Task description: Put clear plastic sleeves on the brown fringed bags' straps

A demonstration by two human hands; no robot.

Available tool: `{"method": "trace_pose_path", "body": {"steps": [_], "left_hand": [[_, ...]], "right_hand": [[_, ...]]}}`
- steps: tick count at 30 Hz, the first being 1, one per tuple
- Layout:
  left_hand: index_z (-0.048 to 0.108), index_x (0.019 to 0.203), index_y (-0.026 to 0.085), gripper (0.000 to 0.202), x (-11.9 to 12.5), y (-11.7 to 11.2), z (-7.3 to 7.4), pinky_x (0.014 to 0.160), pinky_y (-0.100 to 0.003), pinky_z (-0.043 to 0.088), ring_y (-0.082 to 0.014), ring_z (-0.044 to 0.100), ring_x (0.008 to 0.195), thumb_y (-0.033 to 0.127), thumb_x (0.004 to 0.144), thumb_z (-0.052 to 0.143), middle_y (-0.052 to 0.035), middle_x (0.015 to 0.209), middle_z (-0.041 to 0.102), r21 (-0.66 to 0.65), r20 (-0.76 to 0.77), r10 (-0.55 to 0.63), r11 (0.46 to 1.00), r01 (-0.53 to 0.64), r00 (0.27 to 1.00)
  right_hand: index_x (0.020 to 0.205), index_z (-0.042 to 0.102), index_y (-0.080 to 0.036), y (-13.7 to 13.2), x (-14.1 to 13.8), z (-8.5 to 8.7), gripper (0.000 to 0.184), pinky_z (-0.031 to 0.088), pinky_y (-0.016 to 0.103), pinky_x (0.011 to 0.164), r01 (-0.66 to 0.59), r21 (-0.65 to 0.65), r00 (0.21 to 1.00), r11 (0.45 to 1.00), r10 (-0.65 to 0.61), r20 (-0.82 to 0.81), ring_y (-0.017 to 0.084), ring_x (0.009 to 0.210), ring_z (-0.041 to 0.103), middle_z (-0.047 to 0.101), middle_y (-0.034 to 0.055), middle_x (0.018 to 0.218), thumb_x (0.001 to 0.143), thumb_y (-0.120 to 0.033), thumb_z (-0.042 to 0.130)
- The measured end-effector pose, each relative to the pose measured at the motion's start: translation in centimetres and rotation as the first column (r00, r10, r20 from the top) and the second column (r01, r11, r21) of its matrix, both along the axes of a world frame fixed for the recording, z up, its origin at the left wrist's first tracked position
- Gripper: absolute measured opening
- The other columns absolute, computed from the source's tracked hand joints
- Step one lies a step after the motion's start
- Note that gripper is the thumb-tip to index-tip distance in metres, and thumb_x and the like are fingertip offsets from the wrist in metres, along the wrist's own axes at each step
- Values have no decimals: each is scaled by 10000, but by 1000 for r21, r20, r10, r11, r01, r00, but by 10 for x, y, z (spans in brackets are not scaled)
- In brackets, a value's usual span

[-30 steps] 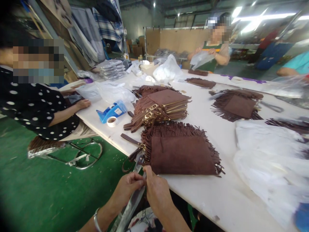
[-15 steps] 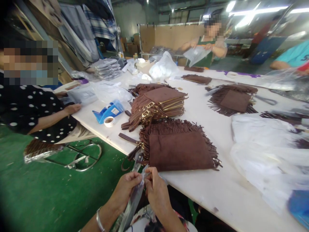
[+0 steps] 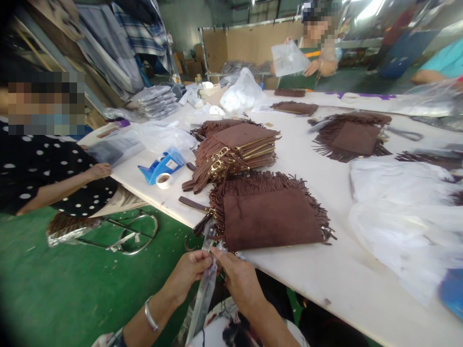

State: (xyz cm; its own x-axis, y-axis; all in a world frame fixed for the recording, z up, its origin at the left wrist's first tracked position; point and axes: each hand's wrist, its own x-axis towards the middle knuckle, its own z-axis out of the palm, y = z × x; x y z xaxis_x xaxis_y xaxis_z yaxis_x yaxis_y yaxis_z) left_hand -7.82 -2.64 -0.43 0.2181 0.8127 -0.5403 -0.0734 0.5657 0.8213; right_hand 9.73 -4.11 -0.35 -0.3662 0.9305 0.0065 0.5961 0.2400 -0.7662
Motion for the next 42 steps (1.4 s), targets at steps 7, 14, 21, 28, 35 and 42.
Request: {"method": "trace_pose_path", "body": {"steps": [7, 14, 21, 28, 35, 42], "left_hand": [[694, 699, 138, 154, 0, 10, 12, 578, -233, 369, -134, 530, 584, 269, 753, 635, -1, 620, 651, 233, -291, -60, 964, 132, 955], [729, 772, 151, 231, 12, -3, 14, 612, -255, 417, -191, 607, 680, 344, 786, 602, -25, 712, 718, 281, -422, 71, 958, 56, 904], [729, 787, 197, 226, 18, -8, 17, 655, -253, 417, -174, 618, 700, 338, 830, 557, 0, 729, 716, 365, -563, 105, 921, 133, 819], [636, 662, 146, 201, 4, 14, 4, 527, -234, 331, -113, 478, 520, 339, 712, 660, 20, 558, 569, 76, -365, -63, 992, 97, 929], [611, 661, 130, 298, -10, 35, 0, 505, -227, 379, -96, 496, 470, 391, 639, 753, 12, 544, 563, -151, -156, -250, 962, 227, 956], [628, 668, 111, 287, -20, 55, -8, 559, -299, 503, -169, 627, 548, 277, 555, 833, -60, 619, 664, -325, 89, -357, 872, 366, 930]], "right_hand": [[1084, 565, -253, 6, -1, 14, 396, 349, 226, 580, -7, -5, 970, 1000, 8, 245, 178, 719, 656, 708, 9, 813, 784, -48, 407], [1012, 532, -222, 8, -5, 9, 332, 285, 226, 545, 5, 23, 946, 1000, -12, 323, 149, 671, 636, 690, 6, 787, 800, 2, 410], [1025, 539, -212, 3, -4, 2, 280, 325, 248, 555, -9, 84, 927, 996, -24, 374, 166, 693, 651, 685, 18, 830, 856, -24, 419], [975, 542, -214, 3, -6, -7, 229, 332, 239, 545, -4, 113, 922, 994, -40, 384, 159, 678, 647, 687, 13, 823, 846, -40, 465], [1012, 562, -215, 5, -6, -7, 291, 353, 222, 576, 7, 92, 941, 996, -38, 336, 152, 712, 647, 695, 24, 844, 828, -21, 450], [963, 584, -210, 5, 1, -1, 346, 334, 193, 563, -5, -18, 988, 1000, 8, 156, 110, 591, 566, 640, -27, 694, 767, 17, 412]]}}
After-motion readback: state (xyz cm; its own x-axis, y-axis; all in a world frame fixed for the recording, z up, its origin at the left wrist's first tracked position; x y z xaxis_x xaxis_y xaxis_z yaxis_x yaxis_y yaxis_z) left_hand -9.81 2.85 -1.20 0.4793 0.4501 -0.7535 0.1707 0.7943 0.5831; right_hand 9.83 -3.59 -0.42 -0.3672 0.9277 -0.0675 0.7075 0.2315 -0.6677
